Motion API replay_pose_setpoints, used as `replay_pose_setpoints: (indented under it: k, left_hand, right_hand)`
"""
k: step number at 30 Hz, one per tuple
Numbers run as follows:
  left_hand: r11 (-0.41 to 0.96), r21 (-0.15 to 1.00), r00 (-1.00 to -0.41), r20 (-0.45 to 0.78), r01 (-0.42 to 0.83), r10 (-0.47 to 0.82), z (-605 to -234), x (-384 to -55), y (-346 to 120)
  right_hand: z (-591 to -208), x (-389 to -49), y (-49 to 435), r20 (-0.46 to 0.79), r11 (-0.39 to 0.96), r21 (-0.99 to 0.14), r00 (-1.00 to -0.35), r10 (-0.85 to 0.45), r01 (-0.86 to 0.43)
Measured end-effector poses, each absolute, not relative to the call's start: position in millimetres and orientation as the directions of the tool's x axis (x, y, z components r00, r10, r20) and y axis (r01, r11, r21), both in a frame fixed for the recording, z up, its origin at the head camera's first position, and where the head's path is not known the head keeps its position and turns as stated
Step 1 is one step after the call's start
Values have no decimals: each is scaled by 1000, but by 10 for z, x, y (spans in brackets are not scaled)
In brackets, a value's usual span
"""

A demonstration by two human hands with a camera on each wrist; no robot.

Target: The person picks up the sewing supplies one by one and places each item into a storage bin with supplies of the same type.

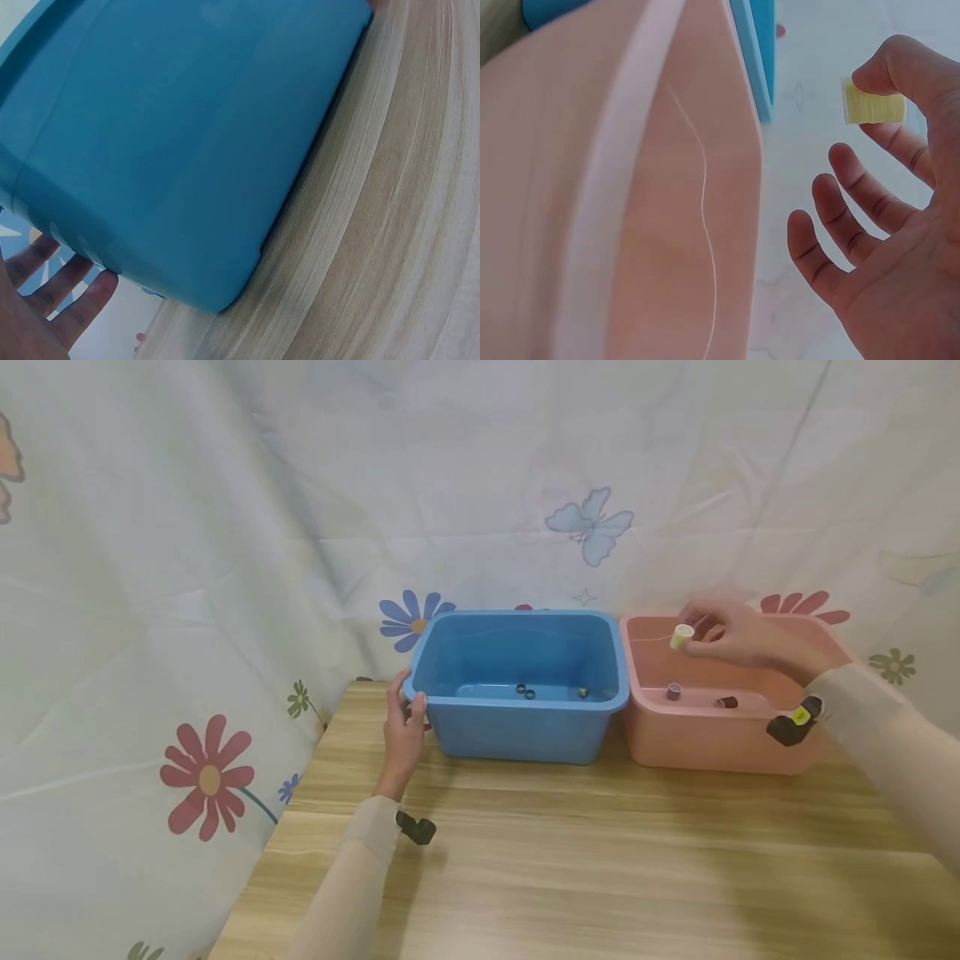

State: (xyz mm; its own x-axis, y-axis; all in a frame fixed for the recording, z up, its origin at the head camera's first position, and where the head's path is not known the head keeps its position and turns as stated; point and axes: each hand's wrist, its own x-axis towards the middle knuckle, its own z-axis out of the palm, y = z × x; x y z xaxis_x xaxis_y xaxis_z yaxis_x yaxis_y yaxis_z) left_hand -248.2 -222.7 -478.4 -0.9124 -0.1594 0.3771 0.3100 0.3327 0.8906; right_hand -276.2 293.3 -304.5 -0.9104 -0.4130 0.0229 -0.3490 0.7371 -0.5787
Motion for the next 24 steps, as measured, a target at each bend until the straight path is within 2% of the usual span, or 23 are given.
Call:
replay_pose_setpoints:
  k: [5,12,24]
  left_hand:
    - [329,892,-913,376,310,-160,-4775,-2478,-2220]
    - [324,893,-912,378,314,-158,-4788,-2490,-2229]
    - [322,892,-910,382,319,-158,-4781,-2484,-2226]
  right_hand:
    - [-3112,-2910,3024,137,693,-591,-899,-416,-412]
    - [-3136,-2957,3251,15,757,-581,-934,-358,-300]
    - [-3137,-3067,3526,-29,782,-589,-962,-273,-204]
